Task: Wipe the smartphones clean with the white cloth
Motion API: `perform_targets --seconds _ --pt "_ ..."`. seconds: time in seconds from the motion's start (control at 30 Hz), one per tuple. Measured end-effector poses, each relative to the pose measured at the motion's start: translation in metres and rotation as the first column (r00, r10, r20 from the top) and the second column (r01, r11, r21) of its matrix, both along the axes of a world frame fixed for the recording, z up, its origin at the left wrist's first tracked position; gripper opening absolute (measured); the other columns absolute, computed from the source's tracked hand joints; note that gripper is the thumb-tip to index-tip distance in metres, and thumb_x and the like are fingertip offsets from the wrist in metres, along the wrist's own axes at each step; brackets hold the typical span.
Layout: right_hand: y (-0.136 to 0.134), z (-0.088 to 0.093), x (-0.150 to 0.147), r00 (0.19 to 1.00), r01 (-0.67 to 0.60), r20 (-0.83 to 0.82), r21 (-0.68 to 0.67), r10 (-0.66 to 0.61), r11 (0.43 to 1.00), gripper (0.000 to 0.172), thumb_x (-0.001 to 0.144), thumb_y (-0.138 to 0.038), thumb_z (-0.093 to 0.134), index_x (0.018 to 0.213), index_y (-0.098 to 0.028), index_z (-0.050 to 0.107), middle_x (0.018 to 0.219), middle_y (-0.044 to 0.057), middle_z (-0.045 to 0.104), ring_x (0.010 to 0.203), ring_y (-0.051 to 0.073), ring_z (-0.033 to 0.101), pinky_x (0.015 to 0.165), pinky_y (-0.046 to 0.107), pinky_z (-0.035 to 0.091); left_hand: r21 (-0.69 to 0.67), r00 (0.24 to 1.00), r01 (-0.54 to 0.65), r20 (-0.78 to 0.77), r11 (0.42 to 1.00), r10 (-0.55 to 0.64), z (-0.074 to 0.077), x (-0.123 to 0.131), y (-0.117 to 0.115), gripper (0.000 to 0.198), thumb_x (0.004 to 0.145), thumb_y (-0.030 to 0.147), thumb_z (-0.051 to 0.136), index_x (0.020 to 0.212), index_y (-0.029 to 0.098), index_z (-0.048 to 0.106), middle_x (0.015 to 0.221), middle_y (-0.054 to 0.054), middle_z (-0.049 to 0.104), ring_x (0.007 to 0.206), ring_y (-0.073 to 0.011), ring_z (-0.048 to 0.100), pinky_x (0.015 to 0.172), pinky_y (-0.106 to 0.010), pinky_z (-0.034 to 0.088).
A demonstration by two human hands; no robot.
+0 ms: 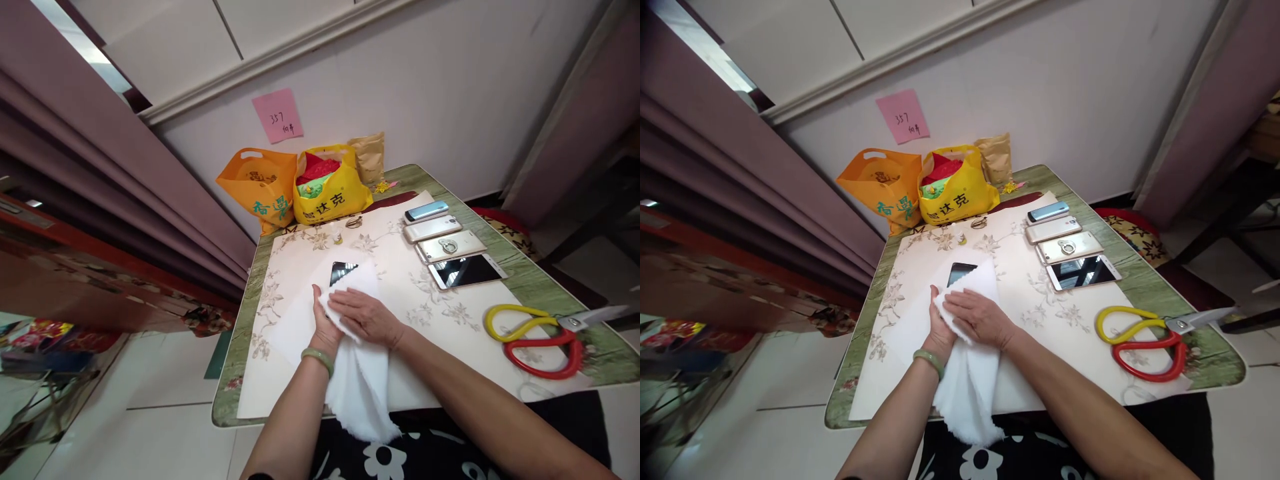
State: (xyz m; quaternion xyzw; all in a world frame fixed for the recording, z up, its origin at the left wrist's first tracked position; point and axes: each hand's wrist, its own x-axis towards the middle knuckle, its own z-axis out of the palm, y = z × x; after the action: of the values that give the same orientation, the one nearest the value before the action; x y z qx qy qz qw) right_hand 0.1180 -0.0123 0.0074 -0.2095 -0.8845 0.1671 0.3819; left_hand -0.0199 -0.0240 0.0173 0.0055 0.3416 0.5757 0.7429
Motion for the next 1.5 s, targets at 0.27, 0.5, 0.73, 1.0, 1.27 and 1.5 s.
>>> perform_targets --seconds 0.27,0.5,0.73,1.0,1.27,1.5 --pt "0.014 -0.008 0.008 0.767 0.642 0.055 -0.071 -0.640 0.763 0.044 0.100 -0.030 0.040 0.143 -0.025 0.045 0.147 0.005 0.047 0.142 0.027 0.032 0.117 0.059 0.014 0.155 0.971 0.216 0.067 0.964 -0.228 -0.001 0.003 0.008 0.079 0.087 0.071 0.039 0.130 0.007 0.056 0.120 -0.018 0.067 0.123 -0.0312 0.057 0.110 -0.044 0.038" --pt "0.004 -0.006 0.007 0.996 0.092 0.010 0.031 -0.093 0.995 0.036 0.096 -0.031 0.049 0.131 -0.026 0.059 0.135 0.002 0.061 0.132 0.020 0.048 0.115 0.043 0.032 0.088 0.998 -0.067 -0.012 0.994 0.068 -0.009 -0.001 0.004 0.066 0.085 0.068 0.046 0.107 0.010 0.069 0.108 -0.015 0.072 0.113 -0.0315 0.063 0.103 -0.044 0.045" --pt "0.011 -0.011 0.008 0.908 0.414 -0.055 -0.031 -0.416 0.910 0.030 0.097 -0.029 0.050 0.124 -0.026 0.064 0.127 0.005 0.065 0.125 0.022 0.055 0.113 0.050 0.031 0.112 0.998 -0.044 0.054 0.993 0.038 -0.004 -0.003 0.005 0.070 0.082 0.068 0.051 0.118 0.009 0.065 0.111 -0.016 0.071 0.110 -0.0306 0.064 0.097 -0.042 0.049" --pt "0.014 -0.016 0.009 0.845 0.529 -0.091 0.009 -0.526 0.848 0.027 0.097 -0.026 0.050 0.120 -0.024 0.065 0.128 0.005 0.065 0.124 0.020 0.056 0.112 0.043 0.034 0.119 0.992 -0.116 0.067 0.986 0.109 0.004 0.000 0.006 0.041 0.091 0.042 0.051 0.108 0.009 0.069 0.099 -0.011 0.075 0.093 -0.0209 0.070 0.096 -0.033 0.049" --pt "0.006 -0.007 0.007 0.935 0.349 -0.086 0.038 -0.344 0.937 0.022 0.094 -0.026 0.054 0.108 -0.027 0.070 0.123 0.003 0.068 0.122 0.021 0.057 0.112 0.046 0.032 0.046 0.994 -0.111 0.011 0.993 0.111 -0.001 0.002 0.006 0.026 0.085 0.030 0.057 0.096 0.011 0.070 0.089 -0.007 0.076 0.082 -0.0177 0.071 0.089 -0.029 0.052" --pt "0.007 -0.005 0.008 0.858 0.511 -0.067 0.014 -0.509 0.859 0.024 0.094 -0.027 0.053 0.113 -0.028 0.068 0.127 0.004 0.066 0.127 0.024 0.052 0.114 0.051 0.025 0.043 0.998 -0.066 -0.006 0.997 0.067 0.001 0.004 0.006 0.029 0.084 0.031 0.058 0.102 0.011 0.069 0.094 -0.009 0.076 0.085 -0.0200 0.071 0.088 -0.032 0.054"
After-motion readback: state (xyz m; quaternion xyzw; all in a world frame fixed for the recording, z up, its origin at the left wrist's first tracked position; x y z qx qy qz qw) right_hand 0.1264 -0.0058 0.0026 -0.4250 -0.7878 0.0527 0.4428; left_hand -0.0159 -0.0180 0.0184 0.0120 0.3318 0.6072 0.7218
